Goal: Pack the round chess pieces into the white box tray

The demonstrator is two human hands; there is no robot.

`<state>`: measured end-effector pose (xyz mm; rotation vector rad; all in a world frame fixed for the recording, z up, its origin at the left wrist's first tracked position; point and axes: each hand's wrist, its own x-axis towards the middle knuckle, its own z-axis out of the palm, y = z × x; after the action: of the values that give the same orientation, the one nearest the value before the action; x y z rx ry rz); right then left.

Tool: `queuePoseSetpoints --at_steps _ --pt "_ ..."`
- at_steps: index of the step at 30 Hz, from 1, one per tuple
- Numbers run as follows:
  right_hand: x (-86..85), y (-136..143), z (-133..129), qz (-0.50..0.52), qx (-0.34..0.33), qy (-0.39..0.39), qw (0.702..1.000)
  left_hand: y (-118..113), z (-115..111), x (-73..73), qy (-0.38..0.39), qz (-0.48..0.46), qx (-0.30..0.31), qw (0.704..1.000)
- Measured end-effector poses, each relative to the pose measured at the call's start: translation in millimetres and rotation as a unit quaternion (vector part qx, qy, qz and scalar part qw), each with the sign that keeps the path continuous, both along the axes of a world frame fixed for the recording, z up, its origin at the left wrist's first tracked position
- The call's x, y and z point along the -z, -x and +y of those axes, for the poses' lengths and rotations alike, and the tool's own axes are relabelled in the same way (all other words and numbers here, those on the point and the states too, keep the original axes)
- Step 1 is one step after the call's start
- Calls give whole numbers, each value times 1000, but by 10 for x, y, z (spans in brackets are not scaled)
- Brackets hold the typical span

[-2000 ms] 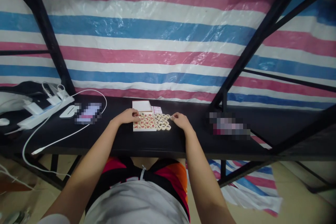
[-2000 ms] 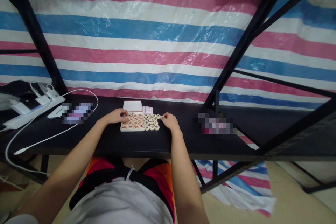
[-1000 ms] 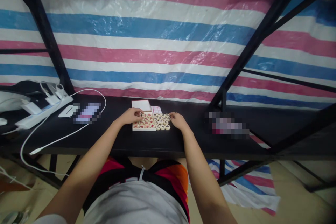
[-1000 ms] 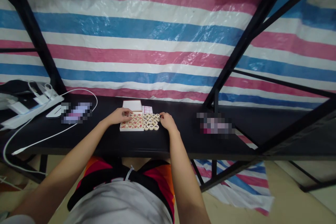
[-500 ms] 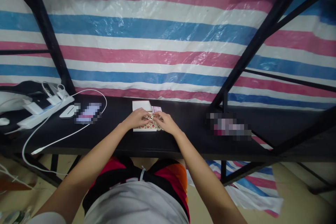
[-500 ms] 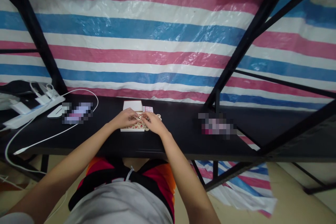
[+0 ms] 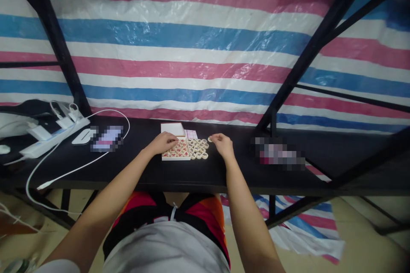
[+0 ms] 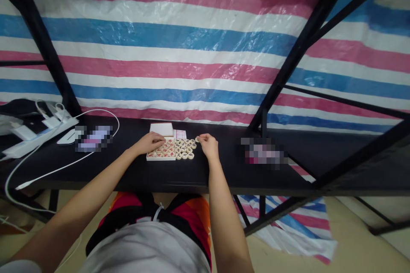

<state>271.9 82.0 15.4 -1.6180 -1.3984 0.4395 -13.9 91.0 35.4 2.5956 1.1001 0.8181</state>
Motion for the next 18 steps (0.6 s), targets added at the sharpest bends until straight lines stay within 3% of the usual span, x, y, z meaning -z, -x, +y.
queuePoseSetpoints --at_steps 3,7,18 --pt "59 -74 10 -77 32 68 994 26 28 23 -7 13 12 1000" --pt "94 -36 4 -151 59 124 979 23 40 51 -9 13 -18 1000" --pt "14 35 -69 -204 36 157 966 70 85 56 46 -2 -55 997"
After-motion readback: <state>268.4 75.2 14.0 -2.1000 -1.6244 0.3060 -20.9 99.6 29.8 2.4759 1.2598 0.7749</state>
